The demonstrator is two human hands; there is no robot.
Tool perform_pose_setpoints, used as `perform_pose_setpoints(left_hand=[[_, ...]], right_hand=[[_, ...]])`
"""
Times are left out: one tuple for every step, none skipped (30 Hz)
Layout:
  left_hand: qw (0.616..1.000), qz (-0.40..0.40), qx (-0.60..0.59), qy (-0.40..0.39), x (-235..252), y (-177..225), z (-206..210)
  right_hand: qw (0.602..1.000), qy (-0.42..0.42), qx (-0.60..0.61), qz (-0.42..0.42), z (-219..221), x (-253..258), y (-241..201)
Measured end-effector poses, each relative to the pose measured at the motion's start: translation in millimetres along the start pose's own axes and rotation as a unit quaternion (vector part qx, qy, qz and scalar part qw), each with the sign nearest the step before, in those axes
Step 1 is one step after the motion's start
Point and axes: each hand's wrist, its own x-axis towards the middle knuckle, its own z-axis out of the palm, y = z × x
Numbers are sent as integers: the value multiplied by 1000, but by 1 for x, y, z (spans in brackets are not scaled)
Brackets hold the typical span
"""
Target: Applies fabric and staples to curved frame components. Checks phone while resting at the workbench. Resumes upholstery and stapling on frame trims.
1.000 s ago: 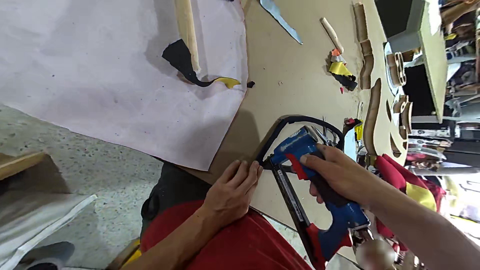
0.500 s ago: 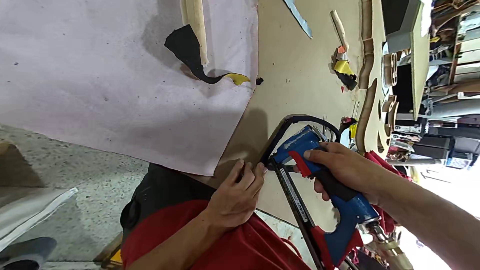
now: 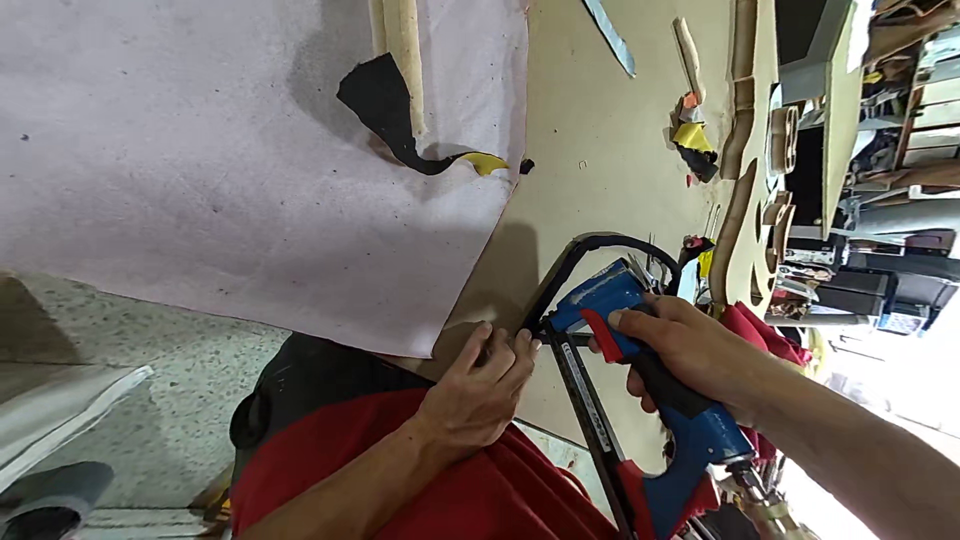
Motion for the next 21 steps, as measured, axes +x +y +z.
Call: perform_pose_setpoints(left_hand=[[1000, 3, 2, -3, 0, 0, 0], [1000, 4, 6, -5, 1, 0, 0], [1000, 4, 8, -7, 0, 0, 0], [1000, 0, 7, -4, 0, 1, 1], [1000, -7, 3, 0, 0, 1, 2], [1000, -18, -7, 3, 0, 2, 2], [999, -29, -19, 6, 0, 4, 3], [999, -37, -28, 8, 0, 5, 3], [999, -40, -33, 10, 1, 5, 3], [998, -42, -35, 11, 1, 6, 4], [999, -40, -31, 9, 1, 6, 4], [999, -36, -25, 8, 0, 5, 3], [999, -31, -20, 5, 1, 5, 2], [999, -28, -17, 2, 1, 5, 1], [999, -28, -17, 3, 2, 5, 1], [999, -28, -18, 4, 2, 4, 2], [1000, -25, -17, 6, 1, 3, 2], [1000, -15, -9, 4, 1, 1, 2], [1000, 0, 2, -8, 0, -1, 0], [1000, 13, 12, -18, 0, -2, -2], [999, 21, 15, -20, 1, -2, -2]], right_hand=[[1000, -3, 6, -1, 0, 0, 1], [1000, -8, 9, 0, -1, 1, 0], [1000, -13, 9, 2, -1, 2, -1], [1000, -18, 6, 6, -2, 3, -3], [1000, -25, 2, 10, -3, 4, -6], [999, -33, -6, 13, -5, 5, -10], [999, -38, -13, 17, -6, 6, -14], [999, -43, -23, 21, -6, 7, -18], [998, -43, -31, 23, -6, 7, -22], [998, -53, -32, 27, -9, 10, -25], [997, -61, -34, 29, -11, 13, -27], [997, -64, -34, 30, -11, 13, -29], [997, -60, -33, 32, -9, 12, -29], [998, -52, -32, 31, -6, 10, -29], [998, -52, -21, 29, -6, 11, -27], [998, -58, -8, 28, -8, 13, -24], [998, -61, 2, 24, -8, 14, -19], [998, -60, 9, 19, -6, 14, -13], [998, -58, 19, 11, -5, 13, -8], [998, -57, 28, 4, -5, 13, -2], [997, -59, 40, -7, -7, 12, 5]])
